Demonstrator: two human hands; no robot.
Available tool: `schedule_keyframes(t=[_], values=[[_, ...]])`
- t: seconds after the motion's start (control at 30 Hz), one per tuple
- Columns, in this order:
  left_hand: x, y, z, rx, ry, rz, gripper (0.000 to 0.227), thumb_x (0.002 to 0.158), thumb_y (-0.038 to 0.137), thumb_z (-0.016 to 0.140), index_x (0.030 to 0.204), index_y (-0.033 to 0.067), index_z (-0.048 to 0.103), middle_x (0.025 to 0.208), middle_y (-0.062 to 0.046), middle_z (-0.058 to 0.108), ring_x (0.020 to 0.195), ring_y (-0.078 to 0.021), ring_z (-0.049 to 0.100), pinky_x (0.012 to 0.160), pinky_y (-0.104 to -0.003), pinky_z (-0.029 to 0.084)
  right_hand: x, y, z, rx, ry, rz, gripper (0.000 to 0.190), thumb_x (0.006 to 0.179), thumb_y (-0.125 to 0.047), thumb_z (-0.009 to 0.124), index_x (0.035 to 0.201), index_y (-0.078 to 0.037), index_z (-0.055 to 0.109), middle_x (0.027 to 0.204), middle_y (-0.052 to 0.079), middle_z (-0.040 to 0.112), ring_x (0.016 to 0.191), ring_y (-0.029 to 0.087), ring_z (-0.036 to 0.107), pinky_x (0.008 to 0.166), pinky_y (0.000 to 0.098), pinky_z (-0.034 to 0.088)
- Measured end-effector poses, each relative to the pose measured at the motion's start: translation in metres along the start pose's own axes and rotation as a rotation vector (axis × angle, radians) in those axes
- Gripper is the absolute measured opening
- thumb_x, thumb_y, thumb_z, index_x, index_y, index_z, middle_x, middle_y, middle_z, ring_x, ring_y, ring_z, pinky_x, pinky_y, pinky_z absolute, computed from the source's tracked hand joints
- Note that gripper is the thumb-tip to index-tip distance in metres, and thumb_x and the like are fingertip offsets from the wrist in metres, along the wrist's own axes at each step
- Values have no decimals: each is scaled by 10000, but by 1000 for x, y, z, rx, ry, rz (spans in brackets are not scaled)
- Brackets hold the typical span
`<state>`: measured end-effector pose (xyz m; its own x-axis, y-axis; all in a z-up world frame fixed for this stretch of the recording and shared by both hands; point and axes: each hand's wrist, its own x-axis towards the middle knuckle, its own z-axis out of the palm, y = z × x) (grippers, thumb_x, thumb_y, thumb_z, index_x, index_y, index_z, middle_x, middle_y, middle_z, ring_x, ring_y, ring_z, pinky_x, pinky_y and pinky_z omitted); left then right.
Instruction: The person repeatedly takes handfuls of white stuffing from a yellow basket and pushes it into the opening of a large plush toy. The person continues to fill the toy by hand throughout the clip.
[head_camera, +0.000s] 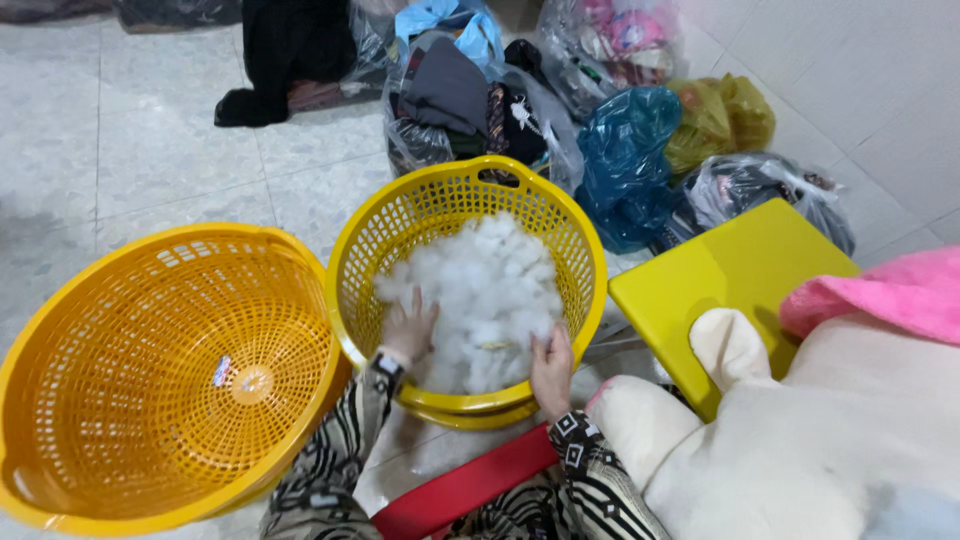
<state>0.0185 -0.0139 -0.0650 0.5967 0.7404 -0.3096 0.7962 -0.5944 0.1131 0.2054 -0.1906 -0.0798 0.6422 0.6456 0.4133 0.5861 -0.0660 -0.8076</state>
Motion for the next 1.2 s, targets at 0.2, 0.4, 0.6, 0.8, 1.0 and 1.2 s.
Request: schedule_keyframes(t=[0.2,0.4,0.6,0.8,1.0,1.2], values=[[0,15,90,-386,57,246,671,903,349,721,1478,138,448,1630,-230,267,1425,-472,383,1097,-552,426,26,-58,-24,152,197,-266,410,840,45,546,1244,-1,596,1190,176,624,1157,347,608,1073,404,453],[3,18,79,-307,48,233,639,902,359,714,1447,126,475,1611,-222,297,1415,-473,386,1080,-567,417,64,-61,-25,-172,95,-556,585,769,57,540,1341,-63,574,1388,156,515,1325,357,509,1173,483,406],[-2,15,85,-288,-15,261,576,914,368,708,1394,121,508,1566,-223,366,1330,-454,483,1034,-561,457,33,-14,2,-917,-756,-246,641,886,-119,478,1524,-171,433,1496,220,430,1384,432,403,1062,770,234],[-9,17,43,-170,83,265,547,875,398,725,1320,130,551,1337,-148,580,1158,-379,626,935,-520,519,5,-90,-27,-961,-889,-180,560,973,-113,429,1533,-139,418,1456,214,508,1330,374,502,1134,643,306],[-32,53,-49,-115,298,455,638,858,418,729,1370,98,522,1354,-157,572,1186,-375,607,890,-509,526,-37,-214,-113,-654,-755,-378,584,925,-171,597,1477,-43,457,1436,259,519,1288,391,529,1066,518,390],[-72,132,-113,-389,556,945,765,871,369,757,1498,68,439,1506,-272,455,1318,-442,518,1058,-483,459,-70,-274,-239,-719,-390,-358,544,914,-204,675,1428,-79,550,1328,189,619,1233,344,586,1083,493,409]])
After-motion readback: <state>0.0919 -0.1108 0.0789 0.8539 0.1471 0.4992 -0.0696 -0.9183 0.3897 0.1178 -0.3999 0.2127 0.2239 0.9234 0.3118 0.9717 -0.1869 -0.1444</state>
